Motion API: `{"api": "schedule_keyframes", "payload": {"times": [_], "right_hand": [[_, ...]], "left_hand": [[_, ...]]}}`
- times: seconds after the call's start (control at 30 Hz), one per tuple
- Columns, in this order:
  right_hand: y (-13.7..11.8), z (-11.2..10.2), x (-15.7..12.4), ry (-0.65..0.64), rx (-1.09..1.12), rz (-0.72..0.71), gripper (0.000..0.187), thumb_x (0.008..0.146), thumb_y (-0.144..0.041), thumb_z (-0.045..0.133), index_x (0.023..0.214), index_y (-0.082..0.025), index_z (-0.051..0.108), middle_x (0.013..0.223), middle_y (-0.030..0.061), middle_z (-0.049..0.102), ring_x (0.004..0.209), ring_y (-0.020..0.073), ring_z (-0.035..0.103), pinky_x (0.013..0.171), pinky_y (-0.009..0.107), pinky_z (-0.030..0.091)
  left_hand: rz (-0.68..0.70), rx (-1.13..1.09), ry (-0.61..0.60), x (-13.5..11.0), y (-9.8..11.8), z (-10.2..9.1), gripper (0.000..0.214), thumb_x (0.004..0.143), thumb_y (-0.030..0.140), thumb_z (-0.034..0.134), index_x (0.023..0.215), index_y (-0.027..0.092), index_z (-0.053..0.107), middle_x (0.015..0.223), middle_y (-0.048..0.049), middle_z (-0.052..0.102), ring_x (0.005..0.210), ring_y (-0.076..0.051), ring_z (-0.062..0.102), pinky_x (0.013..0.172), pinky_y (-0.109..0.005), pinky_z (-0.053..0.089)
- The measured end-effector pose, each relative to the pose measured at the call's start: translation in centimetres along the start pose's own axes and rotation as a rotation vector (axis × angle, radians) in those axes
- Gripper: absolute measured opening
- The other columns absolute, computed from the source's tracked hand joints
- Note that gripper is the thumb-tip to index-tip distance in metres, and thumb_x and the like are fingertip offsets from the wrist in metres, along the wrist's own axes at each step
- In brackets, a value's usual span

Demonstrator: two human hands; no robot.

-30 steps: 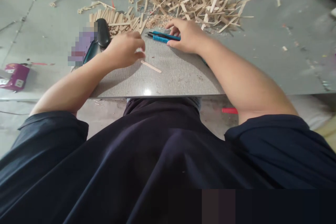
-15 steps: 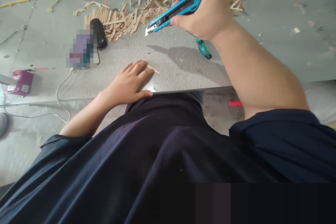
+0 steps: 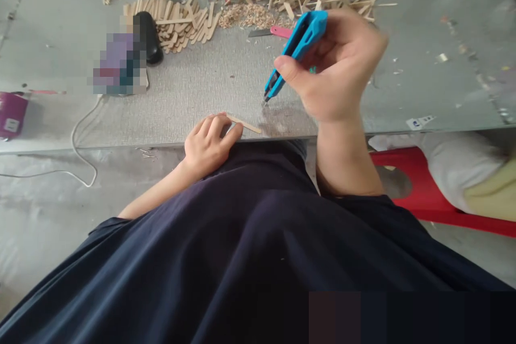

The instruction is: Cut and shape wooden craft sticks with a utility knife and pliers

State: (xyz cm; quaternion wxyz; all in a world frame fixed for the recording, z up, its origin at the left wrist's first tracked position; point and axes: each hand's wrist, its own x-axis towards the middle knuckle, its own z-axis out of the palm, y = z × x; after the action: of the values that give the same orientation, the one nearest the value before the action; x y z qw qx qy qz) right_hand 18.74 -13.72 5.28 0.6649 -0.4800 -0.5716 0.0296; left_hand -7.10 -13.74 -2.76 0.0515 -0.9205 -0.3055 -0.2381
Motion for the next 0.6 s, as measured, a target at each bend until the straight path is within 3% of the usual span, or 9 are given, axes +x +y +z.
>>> {"api": "schedule_keyframes", "payload": {"times": [0.1, 0.17, 0.27, 0.37, 0.47, 0.6], "right_hand": [[0.8, 0.1, -0.8, 0.014, -0.018, -0.057, 0.064, 0.088, -0.091, 0.084, 0.091, -0.028, 0.069, 0.073, -0.0001, 0.062, 0.061, 0.0176, 0.054, 0.057, 0.038, 0.046], [0.8, -0.3, -1.5, -0.029, -0.072, -0.05, 0.055, 0.096, -0.081, 0.08, 0.087, -0.029, 0.066, 0.078, 0.0024, 0.065, 0.067, 0.0207, 0.059, 0.065, 0.041, 0.052], [0.0, -1.3, -2.5, -0.234, -0.236, 0.086, 0.043, 0.104, -0.07, 0.073, 0.085, -0.032, 0.066, 0.086, 0.0046, 0.071, 0.084, 0.0279, 0.071, 0.084, 0.047, 0.062], [-0.4, -2.4, -3.6, -0.401, -0.339, 0.232, 0.041, 0.107, -0.069, 0.067, 0.085, -0.035, 0.067, 0.089, 0.0035, 0.077, 0.093, 0.0302, 0.077, 0.09, 0.05, 0.065], [0.2, -2.9, -4.4, -0.307, -0.29, 0.26, 0.055, 0.107, -0.084, 0.063, 0.082, -0.035, 0.07, 0.084, 0.0035, 0.077, 0.085, 0.0296, 0.078, 0.083, 0.05, 0.065], [1.3, -2.4, -4.9, -0.169, -0.113, 0.31, 0.071, 0.093, -0.105, 0.063, 0.089, -0.036, 0.075, 0.073, 0.0005, 0.07, 0.062, 0.0239, 0.069, 0.059, 0.042, 0.056]], "left_hand": [[0.064, 0.098, 0.111, 0.0, -0.1, 0.4, 0.052, 0.109, 0.007, 0.047, 0.133, 0.036, 0.083, 0.129, -0.0085, 0.087, 0.11, -0.023, 0.083, 0.091, -0.039, 0.068], [0.1, 0.114, 0.166, -0.1, -0.1, 0.4, 0.05, 0.109, 0.006, 0.048, 0.133, 0.035, 0.082, 0.129, -0.0075, 0.087, 0.11, -0.022, 0.083, 0.091, -0.037, 0.067], [0.073, 0.09, 0.121, 0.0, 0.0, 0.1, 0.049, 0.11, 0.009, 0.048, 0.133, 0.036, 0.082, 0.135, -0.0066, 0.087, 0.116, -0.023, 0.084, 0.095, -0.039, 0.068], [0.03, 0.045, 0.067, 0.1, 0.1, -0.2, 0.047, 0.112, 0.013, 0.047, 0.138, 0.034, 0.081, 0.139, -0.0087, 0.087, 0.121, -0.025, 0.084, 0.099, -0.041, 0.069], [-0.004, -0.017, 0.061, 0.1, 0.0, -0.1, 0.049, 0.112, 0.013, 0.046, 0.142, 0.029, 0.081, 0.139, -0.0111, 0.087, 0.122, -0.025, 0.084, 0.101, -0.041, 0.068], [-0.002, -0.022, 0.066, 0.0, -0.3, 0.1, 0.05, 0.111, 0.013, 0.046, 0.143, 0.029, 0.082, 0.139, -0.0101, 0.088, 0.128, -0.025, 0.084, 0.101, -0.04, 0.068]]}}
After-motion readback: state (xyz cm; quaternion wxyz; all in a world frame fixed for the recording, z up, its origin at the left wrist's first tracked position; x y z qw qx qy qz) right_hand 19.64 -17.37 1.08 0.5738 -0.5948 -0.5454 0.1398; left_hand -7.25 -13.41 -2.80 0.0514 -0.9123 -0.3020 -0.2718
